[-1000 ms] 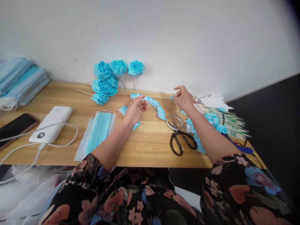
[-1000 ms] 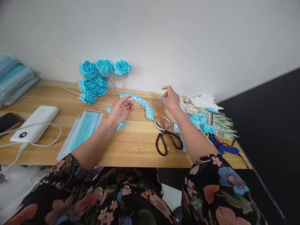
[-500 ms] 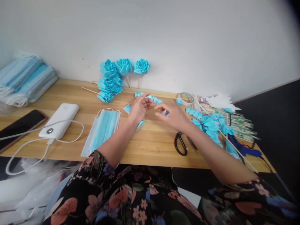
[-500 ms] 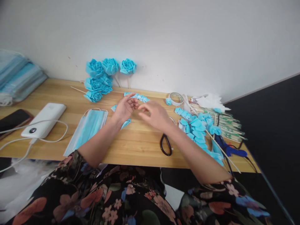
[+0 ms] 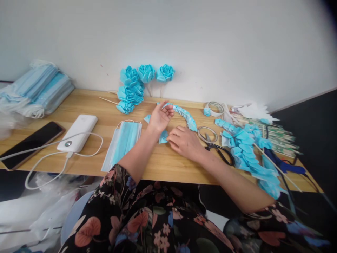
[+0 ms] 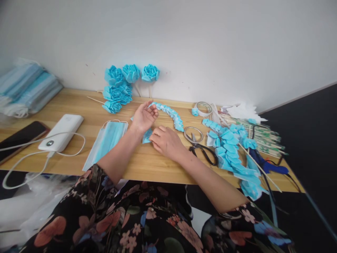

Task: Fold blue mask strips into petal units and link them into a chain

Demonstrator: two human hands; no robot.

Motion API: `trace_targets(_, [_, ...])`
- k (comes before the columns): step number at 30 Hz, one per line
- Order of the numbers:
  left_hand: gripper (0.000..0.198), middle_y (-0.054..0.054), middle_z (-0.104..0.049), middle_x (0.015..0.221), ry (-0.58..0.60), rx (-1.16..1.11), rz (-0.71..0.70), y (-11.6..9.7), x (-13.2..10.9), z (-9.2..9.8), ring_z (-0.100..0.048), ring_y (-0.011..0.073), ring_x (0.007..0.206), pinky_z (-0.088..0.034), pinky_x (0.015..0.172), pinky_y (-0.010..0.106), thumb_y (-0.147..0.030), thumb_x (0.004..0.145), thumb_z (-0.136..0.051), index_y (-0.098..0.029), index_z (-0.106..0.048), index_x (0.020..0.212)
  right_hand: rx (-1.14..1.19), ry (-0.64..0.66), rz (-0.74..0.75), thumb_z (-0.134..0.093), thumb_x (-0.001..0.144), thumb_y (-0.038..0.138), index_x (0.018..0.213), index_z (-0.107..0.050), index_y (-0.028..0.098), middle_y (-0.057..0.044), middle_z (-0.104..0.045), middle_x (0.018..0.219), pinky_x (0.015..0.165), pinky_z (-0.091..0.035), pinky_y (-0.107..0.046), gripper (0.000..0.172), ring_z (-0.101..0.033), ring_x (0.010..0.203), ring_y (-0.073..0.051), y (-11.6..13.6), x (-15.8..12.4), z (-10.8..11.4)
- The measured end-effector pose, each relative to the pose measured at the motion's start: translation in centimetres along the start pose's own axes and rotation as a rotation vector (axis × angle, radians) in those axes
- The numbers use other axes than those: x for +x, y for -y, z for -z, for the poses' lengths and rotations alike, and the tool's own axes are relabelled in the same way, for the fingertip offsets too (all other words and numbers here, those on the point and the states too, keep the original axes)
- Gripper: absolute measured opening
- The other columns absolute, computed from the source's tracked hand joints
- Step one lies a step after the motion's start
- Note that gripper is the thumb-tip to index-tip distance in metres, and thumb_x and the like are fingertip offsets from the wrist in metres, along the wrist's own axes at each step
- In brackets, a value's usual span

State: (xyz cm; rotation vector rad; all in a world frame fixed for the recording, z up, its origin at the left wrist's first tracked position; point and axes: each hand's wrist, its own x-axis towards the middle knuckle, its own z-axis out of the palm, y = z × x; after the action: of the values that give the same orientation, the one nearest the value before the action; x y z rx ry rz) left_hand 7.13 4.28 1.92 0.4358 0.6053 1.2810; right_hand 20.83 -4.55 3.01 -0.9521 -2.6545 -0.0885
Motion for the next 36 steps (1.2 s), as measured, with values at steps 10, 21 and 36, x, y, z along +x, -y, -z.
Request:
trace_targets(10, [0.025, 0.001, -0.062, 0.073, -0.022, 0.105, -0.189, -3.7, -1.3, -1.7, -0.060, 0.0090, 0.066, -0.048, 0.069, 0.021, -0.029, 0.094, -0.044, -0.018, -0.062, 0.109, -0.121, 0.041, -0.045, -0.045, 0.097, 0.020, 0.116, -0.063, 0.017, -0.007, -0.070, 0.094, 0.073, -0.035, -0.034, 0.027, -0.055, 0.087, -0.021, 0.7, -3.0, -0.4])
trace_targets(21, [0.019, 0.008, -0.067, 0.080, 0.325, 1.685, -0.504, -5.2, -12.1, 2.4, -0.059, 0.0235, 0.081, -0.040, 0.073, 0.032, -0.019, 0.085, -0.056, -0.019, -0.074, 0.088, -0.154, 0.097, -0.056, -0.049, 0.094, 0.016, 0.116, -0.064, 0.019, -0.008, -0.070, 0.098, 0.075, -0.037, -0.035, 0.027, -0.057, 0.089, -0.022, 1.6, -4.2, 0.2])
trace_targets(36, [0.029, 0.010, -0.062, 0.081, 0.460, 2.189, -0.516, -2.1, -12.3, 6.2, -0.053, 0.0244, 0.079, -0.034, 0.069, 0.035, -0.024, 0.092, -0.044, -0.021, -0.072, 0.094, -0.058, 0.130, -0.094, -0.049, 0.092, 0.015, 0.120, -0.062, 0.021, -0.009, -0.069, 0.108, 0.082, -0.045, -0.038, 0.031, -0.059, 0.099, -0.024, 1.8, -4.8, -0.5])
